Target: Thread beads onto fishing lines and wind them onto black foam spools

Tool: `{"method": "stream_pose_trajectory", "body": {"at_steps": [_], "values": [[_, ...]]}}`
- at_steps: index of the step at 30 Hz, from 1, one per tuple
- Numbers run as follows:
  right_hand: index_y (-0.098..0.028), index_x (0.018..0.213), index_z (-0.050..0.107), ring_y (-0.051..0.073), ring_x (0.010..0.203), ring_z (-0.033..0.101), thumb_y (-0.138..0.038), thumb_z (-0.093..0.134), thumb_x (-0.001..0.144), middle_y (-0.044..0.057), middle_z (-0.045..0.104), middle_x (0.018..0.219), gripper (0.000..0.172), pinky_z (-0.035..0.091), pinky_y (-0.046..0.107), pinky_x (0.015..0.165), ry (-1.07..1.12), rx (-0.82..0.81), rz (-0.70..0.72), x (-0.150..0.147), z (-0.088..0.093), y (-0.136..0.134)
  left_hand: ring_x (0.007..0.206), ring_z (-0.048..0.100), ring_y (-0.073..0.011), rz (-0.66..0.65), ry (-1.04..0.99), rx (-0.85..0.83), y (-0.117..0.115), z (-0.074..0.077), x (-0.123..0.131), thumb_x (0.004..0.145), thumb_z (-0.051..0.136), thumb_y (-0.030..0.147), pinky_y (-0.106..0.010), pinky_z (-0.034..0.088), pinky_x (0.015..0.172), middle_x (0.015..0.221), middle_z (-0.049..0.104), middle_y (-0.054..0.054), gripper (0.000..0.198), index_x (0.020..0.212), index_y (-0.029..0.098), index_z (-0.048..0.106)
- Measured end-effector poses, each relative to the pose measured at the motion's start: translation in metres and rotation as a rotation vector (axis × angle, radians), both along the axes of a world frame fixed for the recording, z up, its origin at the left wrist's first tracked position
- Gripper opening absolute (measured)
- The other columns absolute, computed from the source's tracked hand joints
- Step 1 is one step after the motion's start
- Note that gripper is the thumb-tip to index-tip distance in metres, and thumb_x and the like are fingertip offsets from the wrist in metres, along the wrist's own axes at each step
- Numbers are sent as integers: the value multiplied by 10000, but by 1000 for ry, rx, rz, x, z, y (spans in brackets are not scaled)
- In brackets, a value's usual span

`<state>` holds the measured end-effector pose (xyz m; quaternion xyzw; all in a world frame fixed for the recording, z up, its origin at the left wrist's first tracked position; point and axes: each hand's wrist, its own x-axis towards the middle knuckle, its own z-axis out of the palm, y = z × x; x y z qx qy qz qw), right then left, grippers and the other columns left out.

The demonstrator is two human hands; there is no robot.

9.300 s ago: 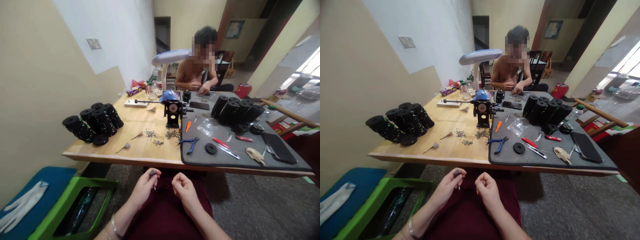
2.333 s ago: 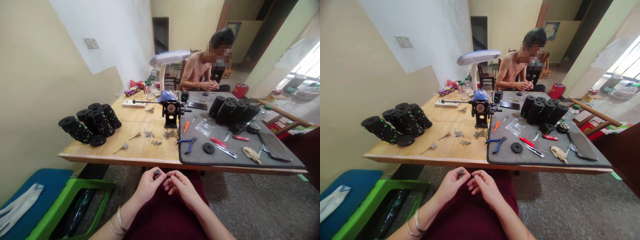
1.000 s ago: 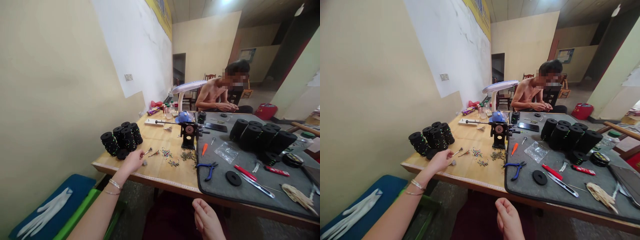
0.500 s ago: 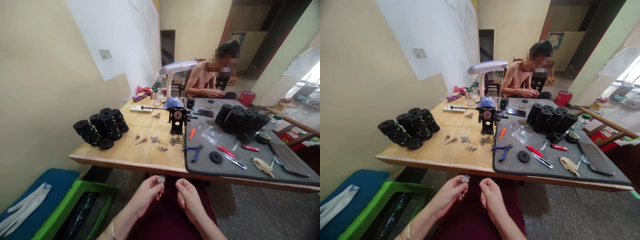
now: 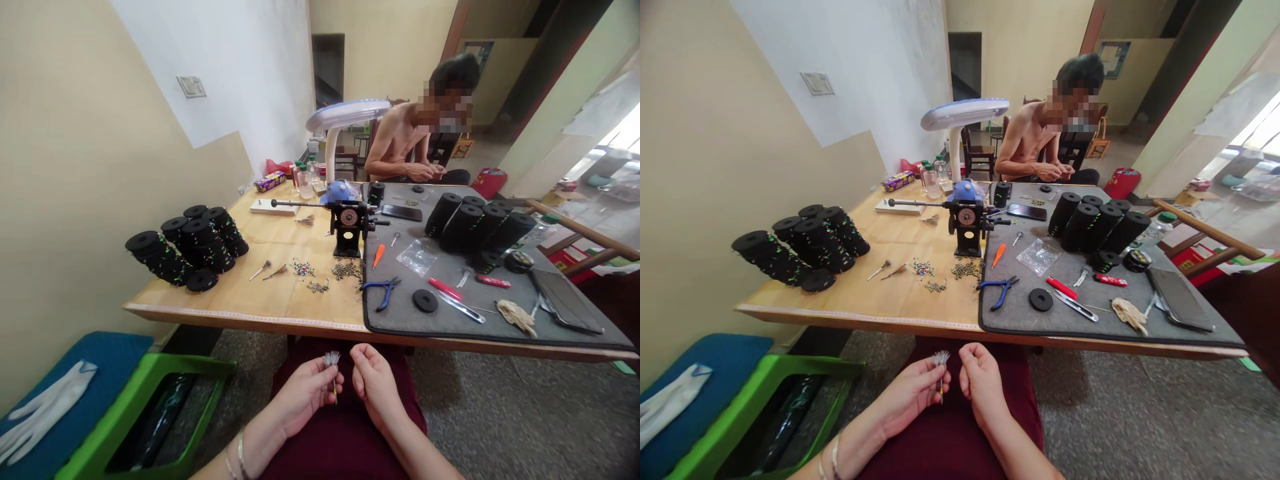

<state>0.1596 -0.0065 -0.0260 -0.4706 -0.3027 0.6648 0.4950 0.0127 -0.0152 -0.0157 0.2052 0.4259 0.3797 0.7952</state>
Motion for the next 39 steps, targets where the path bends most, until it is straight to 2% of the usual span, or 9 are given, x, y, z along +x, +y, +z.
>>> {"method": "stream_pose_trajectory", "body": {"at_steps": [3, 10, 18, 24, 28, 33, 39], "values": [[-181, 758, 486, 27, 286, 231, -571, 663, 706, -129, 396, 326, 432, 147, 144, 322, -10, -3, -36, -1, 2, 0, 615, 574, -112, 0, 1, -11, 0, 1, 1, 674, 788, 280, -210, 411, 537, 700, 634, -35, 264, 798, 126, 612], [-177, 734, 487, 31, 270, 301, -600, 647, 689, -98, 472, 324, 455, 171, 138, 309, -110, -37, 131, -6, 5, -4, 625, 570, -117, -85, 14, 103, -1, 3, 2, 746, 723, 310, -207, 405, 538, 701, 621, -53, 238, 832, 107, 636], [-194, 697, 472, 64, 294, 389, -579, 656, 677, -97, 460, 311, 427, 220, 150, 325, -132, -2, 130, -7, 10, -3, 612, 562, -113, -113, 84, 132, -2, 4, 4, 755, 708, 325, -195, 396, 519, 703, 625, -64, 248, 838, 101, 642], [-194, 688, 471, 41, 279, 300, -541, 637, 714, -106, 442, 316, 386, 192, 153, 327, -167, 23, 101, -7, 8, -4, 623, 570, -108, -56, 3, 92, -2, 3, 3, 714, 751, 280, -208, 435, 571, 706, 611, -33, 244, 861, 115, 649], [-196, 693, 471, 42, 279, 279, -531, 629, 726, -112, 428, 313, 372, 200, 158, 333, -192, 42, 132, -7, 4, -5, 567, 538, -96, -26, 42, 78, -1, 0, 4, 698, 759, 299, -197, 413, 527, 626, 576, -6, 234, 778, 123, 627], [-202, 707, 471, 56, 288, 309, -552, 605, 743, -106, 439, 327, 377, 231, 168, 349, -288, 75, 127, -4, 2, -6, 523, 497, -85, 18, 83, 73, 0, -3, 5, 691, 754, 312, -188, 378, 483, 570, 531, 21, 252, 702, 136, 574], [-210, 686, 475, 77, 305, 381, -552, 565, 787, -75, 490, 364, 367, 288, 186, 375, -484, 215, 94, 2, 4, -10, 548, 522, -89, 68, -1, -57, 1, -5, 1, 672, 768, 287, -187, 391, 494, 596, 532, 28, 257, 715, 142, 560]]}}
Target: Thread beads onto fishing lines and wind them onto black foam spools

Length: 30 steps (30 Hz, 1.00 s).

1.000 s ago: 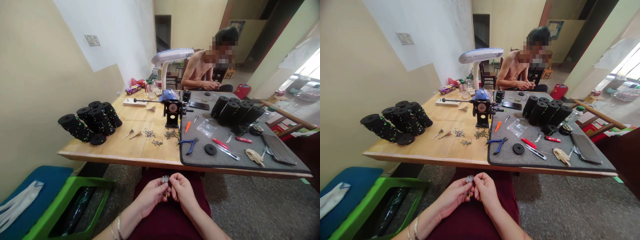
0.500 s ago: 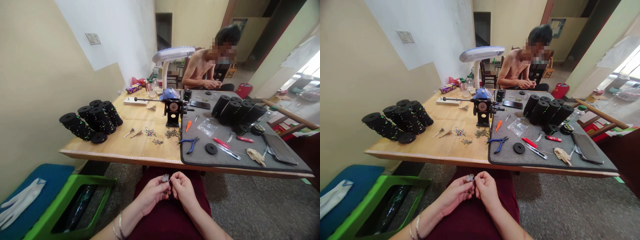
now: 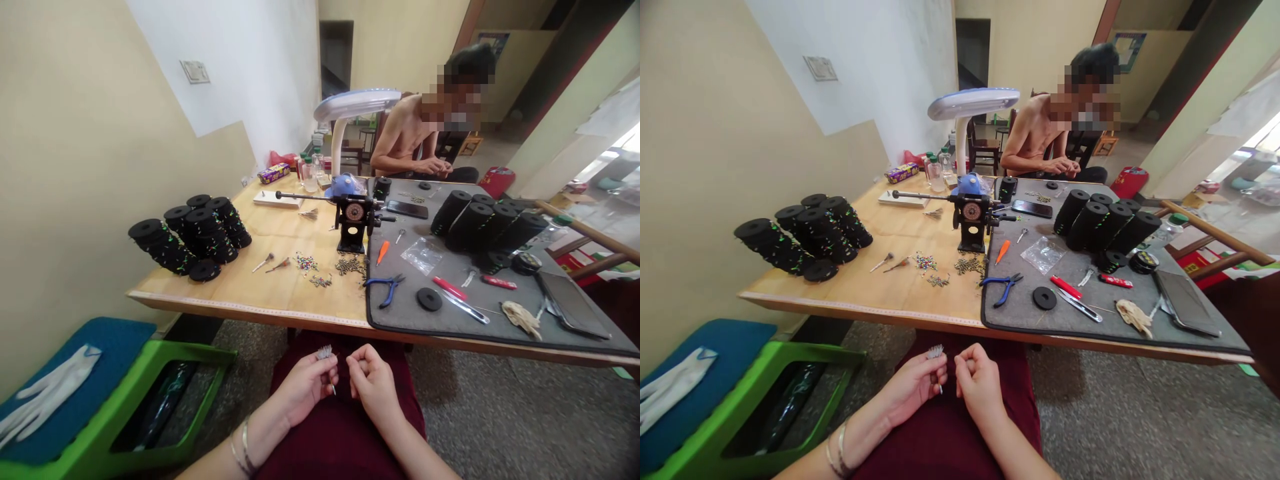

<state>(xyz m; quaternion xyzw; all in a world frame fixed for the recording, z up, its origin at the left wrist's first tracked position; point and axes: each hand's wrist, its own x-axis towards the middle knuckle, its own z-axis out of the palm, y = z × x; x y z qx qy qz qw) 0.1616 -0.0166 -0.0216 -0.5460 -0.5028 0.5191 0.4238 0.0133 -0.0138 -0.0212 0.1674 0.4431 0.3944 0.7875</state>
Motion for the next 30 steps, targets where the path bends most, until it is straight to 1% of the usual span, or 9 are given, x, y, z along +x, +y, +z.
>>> {"method": "stream_pose_trajectory", "body": {"at_steps": [3, 7, 11, 16, 22, 24, 26, 30], "values": [[-216, 670, 479, 86, 304, 402, -555, 561, 790, -64, 509, 369, 368, 296, 193, 374, -38, 22, 20, 0, 1, -2, 540, 530, -81, 9, -31, -34, 1, 0, -1, 666, 774, 265, -176, 388, 491, 599, 545, 24, 243, 725, 134, 578], [-218, 669, 493, 91, 311, 416, -535, 558, 801, -58, 522, 377, 350, 306, 196, 385, -57, 42, 35, -1, 5, -4, 539, 539, -80, 29, -49, -37, 1, 1, -1, 674, 771, 255, -173, 392, 487, 599, 554, 22, 228, 711, 137, 580], [-219, 660, 488, 92, 312, 413, -504, 563, 805, -59, 514, 383, 328, 300, 196, 383, -64, 39, 43, -1, 8, -3, 532, 540, -78, 21, -58, -45, 1, -1, -2, 686, 765, 249, -171, 395, 485, 593, 558, 20, 215, 701, 137, 582], [-216, 682, 480, 89, 316, 415, -457, 533, 836, -57, 518, 395, 291, 298, 190, 382, -102, 56, 58, -1, 5, -4, 541, 539, -78, 20, -71, -52, 1, -3, -2, 676, 774, 252, -170, 397, 489, 601, 557, 17, 224, 714, 126, 592], [-212, 697, 485, 87, 320, 426, -436, 512, 858, -47, 538, 404, 277, 294, 188, 384, -130, 85, 76, -1, 4, -5, 539, 535, -78, 16, -61, -60, 1, -2, -1, 664, 781, 261, -173, 390, 492, 596, 552, 18, 236, 705, 127, 590], [-211, 698, 484, 87, 321, 427, -421, 508, 862, -48, 534, 404, 268, 294, 188, 385, -139, 88, 83, -1, 4, -6, 540, 530, -80, 14, -33, -29, 0, -2, 0, 663, 781, 285, -179, 388, 497, 593, 549, 20, 254, 699, 131, 582], [-212, 693, 475, 86, 323, 424, -403, 503, 865, -52, 524, 403, 259, 297, 187, 389, -148, 91, 84, -1, 4, -5, 542, 525, -88, 25, 41, 40, -1, -1, 1, 666, 774, 323, -188, 386, 500, 588, 548, 21, 280, 696, 142, 564], [-214, 690, 457, 85, 324, 415, -386, 498, 865, -66, 496, 389, 249, 305, 184, 397, -157, 106, 77, -1, 5, -6, 549, 519, -107, 61, 306, 256, -1, 0, 1, 707, 724, 370, -211, 401, 511, 584, 556, 25, 281, 702, 162, 535]]}}
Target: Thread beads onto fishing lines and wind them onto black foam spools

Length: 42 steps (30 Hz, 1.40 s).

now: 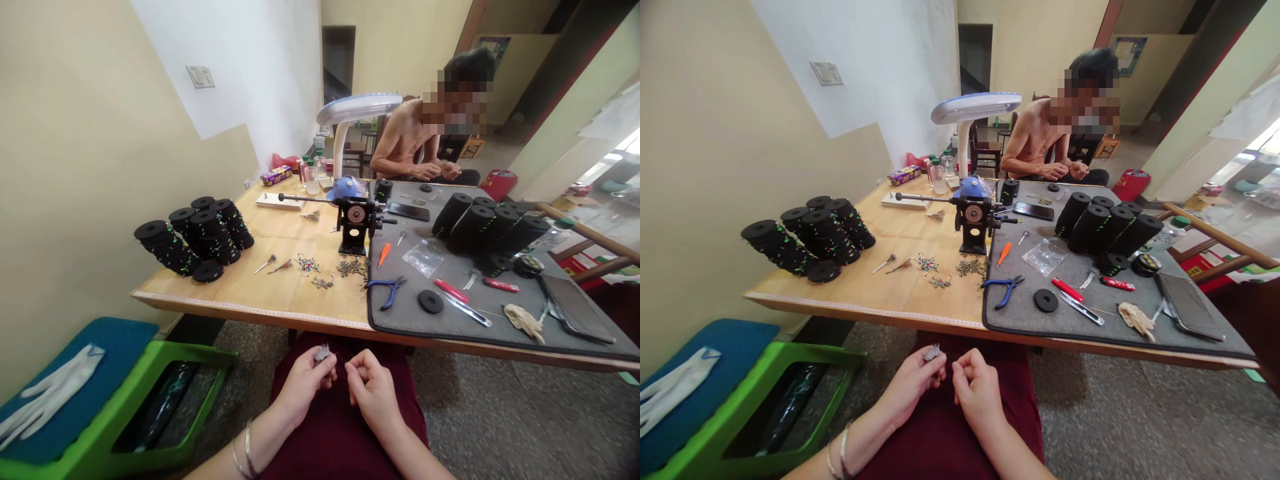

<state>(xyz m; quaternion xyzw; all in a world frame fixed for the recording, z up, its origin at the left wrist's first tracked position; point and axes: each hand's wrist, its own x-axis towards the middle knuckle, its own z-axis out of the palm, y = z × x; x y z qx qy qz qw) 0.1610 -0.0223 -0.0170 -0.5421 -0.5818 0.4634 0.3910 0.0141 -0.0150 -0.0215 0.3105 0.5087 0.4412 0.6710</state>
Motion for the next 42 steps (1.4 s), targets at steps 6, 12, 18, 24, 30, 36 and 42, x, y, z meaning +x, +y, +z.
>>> {"method": "stream_pose_trajectory", "body": {"at_steps": [6, 12, 18, 24, 30, 36, 42], "values": [[-211, 701, 457, 85, 330, 413, -379, 490, 867, -69, 487, 396, 237, 299, 182, 397, 12, 9, -3, 0, 0, 0, 579, 528, -126, -29, 261, 215, 0, -2, -2, 778, 639, 392, -235, 453, 548, 608, 561, 15, 262, 711, 160, 538], [-211, 710, 462, 88, 331, 423, -391, 494, 869, -66, 496, 404, 242, 306, 184, 396, 32, 2, -9, 1, -4, 0, 596, 548, -138, -36, 277, 231, 1, -5, -4, 781, 631, 394, -240, 468, 555, 623, 573, 6, 257, 711, 162, 545], [-205, 705, 483, 84, 329, 418, -423, 509, 858, -64, 503, 392, 267, 311, 188, 402, 51, 5, -21, 0, -1, 1, 563, 527, -121, -41, 213, 189, 1, 2, -2, 766, 653, 391, -228, 443, 548, 595, 572, 11, 274, 679, 160, 533], [-201, 713, 473, 56, 288, 311, -542, 594, 755, -100, 449, 339, 364, 231, 164, 338, 325, -256, -90, -4, -7, 12, 546, 522, -97, -163, -52, 13, -1, 1, 1, 760, 671, 377, -193, 380, 496, 597, 569, 9, 268, 752, 136, 555], [-189, 741, 488, 35, 282, 252, -569, 642, 709, -120, 417, 327, 411, 167, 146, 310, 529, -369, -121, -3, -13, 16, 528, 525, -90, -164, -96, -70, 1, 0, 1, 712, 713, 389, -182, 355, 469, 582, 566, 13, 303, 752, 136, 553], [-186, 749, 493, 35, 283, 294, -595, 650, 691, -110, 444, 331, 442, 200, 142, 312, 492, -358, -101, -4, -10, 16, 532, 531, -108, -168, 94, 43, 2, -2, 3, 741, 669, 406, -198, 389, 470, 576, 575, 8, 289, 753, 140, 557], [-180, 735, 508, 33, 282, 294, -574, 659, 690, -103, 455, 329, 425, 192, 145, 312, 484, -382, -59, -7, -11, 16, 514, 523, -108, -193, 185, 112, 3, -6, 4, 768, 634, 418, -207, 400, 465, 573, 577, 5, 294, 758, 133, 564]]}}
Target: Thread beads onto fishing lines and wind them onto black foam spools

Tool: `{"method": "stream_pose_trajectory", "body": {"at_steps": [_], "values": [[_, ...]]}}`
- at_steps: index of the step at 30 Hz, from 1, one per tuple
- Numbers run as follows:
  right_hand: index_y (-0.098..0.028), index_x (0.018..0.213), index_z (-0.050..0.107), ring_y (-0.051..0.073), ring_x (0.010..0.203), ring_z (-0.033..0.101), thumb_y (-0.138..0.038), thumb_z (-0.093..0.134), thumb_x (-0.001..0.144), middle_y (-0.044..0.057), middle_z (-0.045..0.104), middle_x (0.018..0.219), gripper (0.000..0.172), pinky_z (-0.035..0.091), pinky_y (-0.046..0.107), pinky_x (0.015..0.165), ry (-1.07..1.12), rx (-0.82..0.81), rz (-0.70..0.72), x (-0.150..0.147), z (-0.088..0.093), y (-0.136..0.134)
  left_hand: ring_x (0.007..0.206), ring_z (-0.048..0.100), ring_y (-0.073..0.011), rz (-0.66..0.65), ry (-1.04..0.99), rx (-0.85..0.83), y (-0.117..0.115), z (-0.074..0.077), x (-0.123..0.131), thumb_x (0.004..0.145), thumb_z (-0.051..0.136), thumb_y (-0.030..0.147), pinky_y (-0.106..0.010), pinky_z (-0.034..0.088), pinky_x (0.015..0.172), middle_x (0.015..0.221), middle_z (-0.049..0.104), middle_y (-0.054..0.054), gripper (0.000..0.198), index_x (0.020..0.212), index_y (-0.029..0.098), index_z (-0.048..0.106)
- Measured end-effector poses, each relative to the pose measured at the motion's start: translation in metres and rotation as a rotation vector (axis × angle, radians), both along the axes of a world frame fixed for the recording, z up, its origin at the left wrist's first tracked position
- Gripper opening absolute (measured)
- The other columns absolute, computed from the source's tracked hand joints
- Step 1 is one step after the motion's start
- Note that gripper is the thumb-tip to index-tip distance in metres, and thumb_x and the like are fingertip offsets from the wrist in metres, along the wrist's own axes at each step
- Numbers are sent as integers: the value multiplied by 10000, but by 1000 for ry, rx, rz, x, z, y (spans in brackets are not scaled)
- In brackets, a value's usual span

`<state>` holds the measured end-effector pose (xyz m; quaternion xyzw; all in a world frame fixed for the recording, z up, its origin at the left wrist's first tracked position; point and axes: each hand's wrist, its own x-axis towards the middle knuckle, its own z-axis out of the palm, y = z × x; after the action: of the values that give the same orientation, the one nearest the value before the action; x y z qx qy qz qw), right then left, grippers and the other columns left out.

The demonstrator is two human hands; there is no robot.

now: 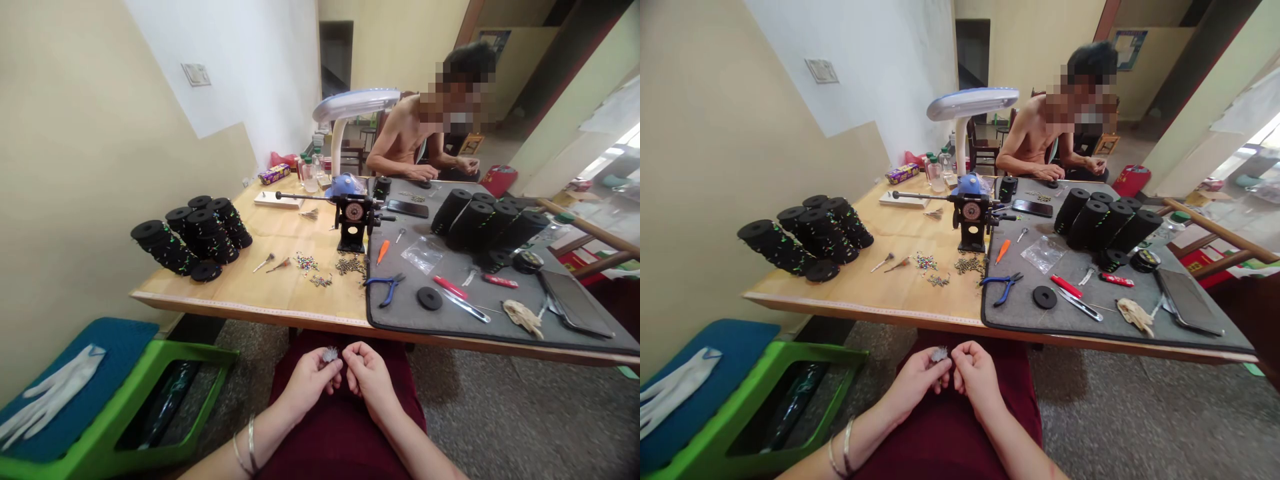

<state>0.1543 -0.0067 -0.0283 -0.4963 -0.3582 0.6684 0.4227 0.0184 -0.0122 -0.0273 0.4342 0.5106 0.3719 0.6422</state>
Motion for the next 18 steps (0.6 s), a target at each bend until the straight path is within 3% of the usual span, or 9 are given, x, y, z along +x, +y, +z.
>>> {"method": "stream_pose_trajectory", "body": {"at_steps": [9, 18], "values": [[-185, 702, 495, 47, 284, 316, -509, 640, 723, -98, 463, 326, 356, 232, 159, 338, -49, 62, 10, -2, 1, -1, 485, 514, -101, -8, 28, 23, -2, 7, 2, 764, 637, 451, -205, 401, 460, 556, 584, 5, 322, 714, 145, 547], [-189, 704, 479, 41, 286, 279, -469, 618, 746, -112, 435, 317, 315, 223, 161, 350, -99, 75, -12, -1, 1, -1, 554, 541, -100, 36, -186, -113, -2, 8, -1, 741, 684, 380, -193, 420, 508, 607, 575, 11, 272, 774, 137, 565]]}}
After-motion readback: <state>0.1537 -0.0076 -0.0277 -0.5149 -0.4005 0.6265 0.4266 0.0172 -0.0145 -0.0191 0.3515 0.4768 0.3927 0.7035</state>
